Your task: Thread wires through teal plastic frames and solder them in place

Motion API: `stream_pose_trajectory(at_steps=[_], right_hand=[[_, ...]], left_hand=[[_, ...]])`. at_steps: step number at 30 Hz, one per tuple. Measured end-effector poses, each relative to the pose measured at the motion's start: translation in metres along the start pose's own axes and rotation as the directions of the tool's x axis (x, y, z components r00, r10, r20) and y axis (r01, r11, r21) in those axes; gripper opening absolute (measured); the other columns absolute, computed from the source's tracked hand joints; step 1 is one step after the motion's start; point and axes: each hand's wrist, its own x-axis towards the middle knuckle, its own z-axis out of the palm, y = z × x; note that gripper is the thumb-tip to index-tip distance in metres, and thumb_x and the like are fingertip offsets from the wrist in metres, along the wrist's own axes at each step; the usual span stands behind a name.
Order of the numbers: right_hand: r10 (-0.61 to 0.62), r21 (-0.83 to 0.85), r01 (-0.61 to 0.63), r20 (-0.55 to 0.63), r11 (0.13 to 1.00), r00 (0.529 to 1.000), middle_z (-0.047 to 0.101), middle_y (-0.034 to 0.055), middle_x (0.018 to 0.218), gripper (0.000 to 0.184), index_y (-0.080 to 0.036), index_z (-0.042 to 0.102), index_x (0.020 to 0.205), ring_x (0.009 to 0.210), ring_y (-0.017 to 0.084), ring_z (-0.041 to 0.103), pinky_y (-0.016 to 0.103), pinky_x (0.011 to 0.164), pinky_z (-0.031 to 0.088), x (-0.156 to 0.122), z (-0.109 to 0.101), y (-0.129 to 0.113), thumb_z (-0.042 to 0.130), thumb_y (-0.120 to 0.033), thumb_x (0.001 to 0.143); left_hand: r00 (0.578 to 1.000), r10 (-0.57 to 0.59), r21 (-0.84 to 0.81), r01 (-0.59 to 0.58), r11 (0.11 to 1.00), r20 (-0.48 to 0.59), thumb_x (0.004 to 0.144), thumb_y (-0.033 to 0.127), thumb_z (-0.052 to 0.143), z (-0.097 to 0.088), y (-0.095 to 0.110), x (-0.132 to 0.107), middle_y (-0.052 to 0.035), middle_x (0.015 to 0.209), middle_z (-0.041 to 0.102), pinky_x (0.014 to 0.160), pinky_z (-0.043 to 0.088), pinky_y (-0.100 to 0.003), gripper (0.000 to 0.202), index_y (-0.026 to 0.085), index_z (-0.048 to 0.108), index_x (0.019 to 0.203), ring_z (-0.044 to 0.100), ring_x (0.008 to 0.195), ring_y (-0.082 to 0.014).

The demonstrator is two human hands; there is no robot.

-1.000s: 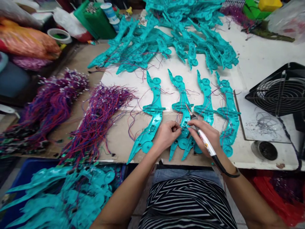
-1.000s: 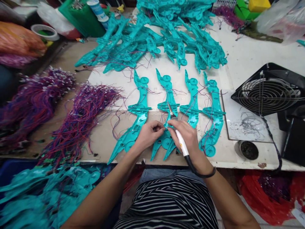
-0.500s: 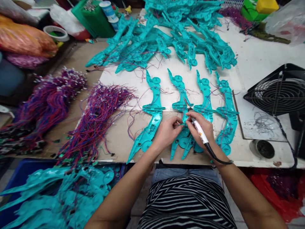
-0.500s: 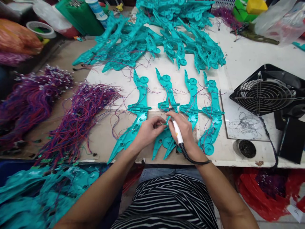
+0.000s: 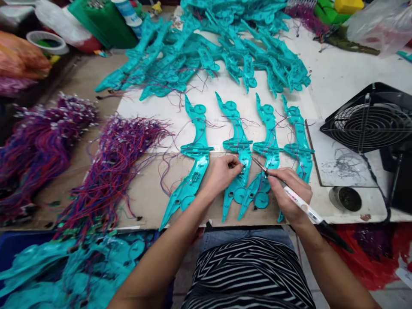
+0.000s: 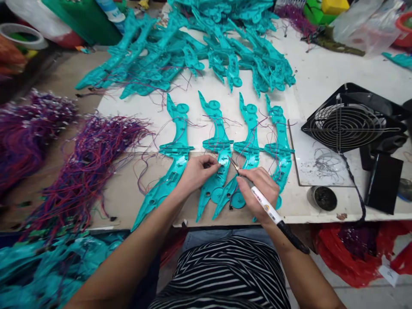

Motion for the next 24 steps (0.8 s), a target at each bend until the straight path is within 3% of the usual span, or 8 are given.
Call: stream_pose_trajectory(at_steps=[5,14,24], right_hand=[[-0.02,0.035,0.02,0.004,0.999,1.0,0.071,0.0059,0.076,0.015,-0.017,0.071,0.087,0.07,0.017,0.066,0.031,0.065,0.053,-0.0082,0.0011,0.0016,0.06,-0.008,0.084],[-0.007,0.063,0.003,0.067,0.998,0.998,0.07,0.0049,0.074,0.014,-0.019,0.072,0.087,0.071,0.017,0.065,0.032,0.065,0.054,-0.0066,0.0031,0.0063,0.06,-0.012,0.085],[0.005,0.048,-0.007,0.048,0.999,0.999,0.07,0.0045,0.072,0.015,-0.02,0.072,0.084,0.07,0.017,0.065,0.032,0.064,0.054,-0.0055,0.0014,0.0053,0.058,-0.013,0.086]], left_hand=[[0.997,-0.007,0.031,0.005,1.0,0.078,0.069,0.019,0.059,-0.0034,0.0,0.0043,0.0021,0.06,0.058,0.056,0.039,-0.021,0.011,0.016,0.06,0.059,0.05,0.06,-0.0107],[0.99,-0.048,0.021,0.046,0.999,0.134,0.067,0.022,0.062,-0.0082,0.0049,0.008,0.0025,0.058,0.056,0.056,0.039,-0.022,0.013,0.016,0.058,0.056,0.047,0.058,-0.0099],[0.987,-0.046,0.018,0.044,0.999,0.156,0.069,0.022,0.063,-0.0098,0.0027,0.0097,0.002,0.058,0.056,0.056,0.039,-0.022,0.013,0.016,0.059,0.057,0.047,0.057,-0.0096]])
